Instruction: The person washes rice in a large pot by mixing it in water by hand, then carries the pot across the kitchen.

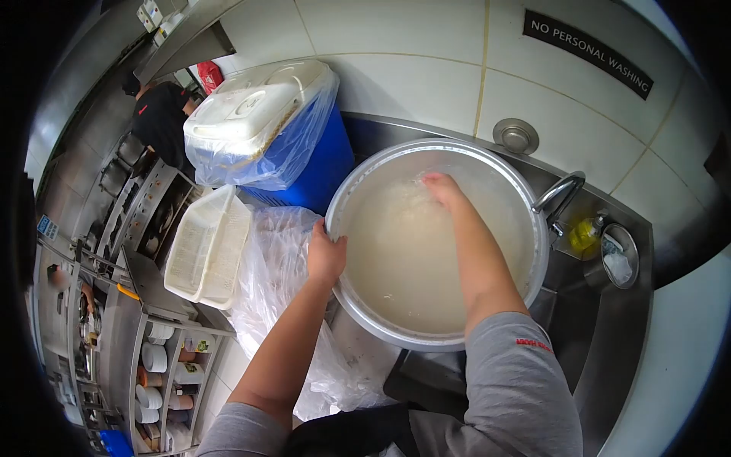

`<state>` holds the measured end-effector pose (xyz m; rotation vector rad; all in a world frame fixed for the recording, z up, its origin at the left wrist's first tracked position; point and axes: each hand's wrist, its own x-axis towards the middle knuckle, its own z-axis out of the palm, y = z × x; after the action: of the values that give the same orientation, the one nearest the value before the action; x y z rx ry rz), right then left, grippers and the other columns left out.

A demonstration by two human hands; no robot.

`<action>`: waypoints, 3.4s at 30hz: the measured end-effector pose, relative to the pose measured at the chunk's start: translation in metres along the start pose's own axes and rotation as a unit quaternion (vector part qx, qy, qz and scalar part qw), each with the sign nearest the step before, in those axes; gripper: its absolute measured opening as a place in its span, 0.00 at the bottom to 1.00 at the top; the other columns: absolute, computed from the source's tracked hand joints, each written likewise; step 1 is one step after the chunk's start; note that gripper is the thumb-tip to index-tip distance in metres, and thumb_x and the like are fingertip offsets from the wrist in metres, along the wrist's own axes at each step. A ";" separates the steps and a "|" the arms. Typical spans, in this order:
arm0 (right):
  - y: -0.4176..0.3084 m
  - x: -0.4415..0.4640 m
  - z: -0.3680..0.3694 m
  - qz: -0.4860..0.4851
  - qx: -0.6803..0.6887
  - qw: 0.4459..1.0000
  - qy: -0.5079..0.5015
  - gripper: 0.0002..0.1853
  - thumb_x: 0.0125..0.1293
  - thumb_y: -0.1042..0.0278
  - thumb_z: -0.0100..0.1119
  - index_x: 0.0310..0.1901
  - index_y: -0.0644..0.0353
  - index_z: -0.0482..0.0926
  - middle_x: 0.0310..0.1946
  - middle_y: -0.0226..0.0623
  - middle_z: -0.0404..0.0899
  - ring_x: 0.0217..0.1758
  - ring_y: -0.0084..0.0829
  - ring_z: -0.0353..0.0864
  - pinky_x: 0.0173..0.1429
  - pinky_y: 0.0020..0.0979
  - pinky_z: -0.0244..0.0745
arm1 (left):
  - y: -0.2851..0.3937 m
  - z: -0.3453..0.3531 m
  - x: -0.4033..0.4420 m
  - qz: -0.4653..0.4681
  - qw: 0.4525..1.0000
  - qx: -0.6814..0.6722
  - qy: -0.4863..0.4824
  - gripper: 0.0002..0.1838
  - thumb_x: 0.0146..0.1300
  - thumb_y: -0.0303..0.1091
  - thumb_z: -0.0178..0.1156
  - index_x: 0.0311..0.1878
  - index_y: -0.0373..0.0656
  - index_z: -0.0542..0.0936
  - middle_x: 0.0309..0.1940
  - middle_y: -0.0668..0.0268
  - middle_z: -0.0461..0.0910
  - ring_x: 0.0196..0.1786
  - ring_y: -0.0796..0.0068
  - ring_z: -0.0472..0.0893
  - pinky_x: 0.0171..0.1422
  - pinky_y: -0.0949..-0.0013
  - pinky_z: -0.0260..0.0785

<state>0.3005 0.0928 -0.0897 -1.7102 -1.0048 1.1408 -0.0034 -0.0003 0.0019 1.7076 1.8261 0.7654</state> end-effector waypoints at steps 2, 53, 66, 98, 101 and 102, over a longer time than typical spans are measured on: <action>0.023 0.006 -0.028 -0.036 -0.070 0.997 0.006 0.25 0.63 0.54 0.59 0.58 0.58 0.74 0.51 0.42 0.78 0.52 0.38 0.77 0.55 0.37 0.71 | -0.002 0.001 0.000 0.008 1.000 -0.001 0.004 0.32 0.56 0.33 0.59 0.65 0.40 0.61 0.49 0.45 0.78 0.52 0.46 0.78 0.57 0.54 0.70; 0.003 -0.066 -0.029 0.011 -0.449 0.882 0.143 0.19 0.62 0.59 0.57 0.53 0.54 0.76 0.57 0.38 0.73 0.58 0.44 0.73 0.58 0.51 0.69 | 0.005 -0.004 -0.003 -0.003 1.000 -0.026 0.002 0.30 0.55 0.30 0.60 0.62 0.37 0.64 0.51 0.46 0.78 0.54 0.49 0.78 0.59 0.57 0.69; -0.009 -0.157 0.112 -0.192 -0.669 0.697 -0.175 0.27 0.63 0.61 0.51 0.64 0.61 0.66 0.70 0.49 0.55 0.70 0.59 0.57 0.68 0.61 0.56 | -0.004 -0.009 0.027 0.024 1.000 0.012 -0.008 0.32 0.55 0.33 0.59 0.64 0.42 0.63 0.49 0.47 0.79 0.51 0.48 0.79 0.56 0.54 0.70; 0.034 -0.217 0.018 -0.085 -0.747 0.576 -0.320 0.12 0.50 0.66 0.62 0.37 0.56 0.87 0.42 0.48 0.83 0.46 0.43 0.83 0.50 0.44 0.76 | 0.012 -0.005 -0.012 0.277 0.926 0.219 0.135 0.28 0.55 0.34 0.60 0.62 0.46 0.69 0.50 0.57 0.72 0.52 0.55 0.76 0.54 0.56 0.71; 0.040 -0.233 0.042 -0.089 -0.714 0.598 -0.354 0.10 0.55 0.67 0.58 0.35 0.58 0.86 0.40 0.48 0.83 0.40 0.42 0.83 0.44 0.41 0.77 | 0.014 0.007 -0.032 0.321 0.890 0.315 -0.071 0.31 0.54 0.37 0.62 0.64 0.51 0.68 0.57 0.58 0.69 0.56 0.55 0.75 0.57 0.56 0.70; 0.023 -0.240 0.043 -0.090 -0.713 0.600 -0.352 0.10 0.55 0.67 0.58 0.35 0.58 0.86 0.40 0.48 0.83 0.40 0.42 0.83 0.44 0.41 0.77 | 0.016 0.011 -0.040 0.286 0.860 0.385 -0.172 0.35 0.52 0.40 0.65 0.66 0.55 0.66 0.64 0.59 0.66 0.59 0.54 0.73 0.59 0.55 0.70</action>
<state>0.1991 -0.1273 -0.0524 -2.0646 -3.1298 0.7720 0.0189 -0.0394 0.0052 2.7504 1.4415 -0.1569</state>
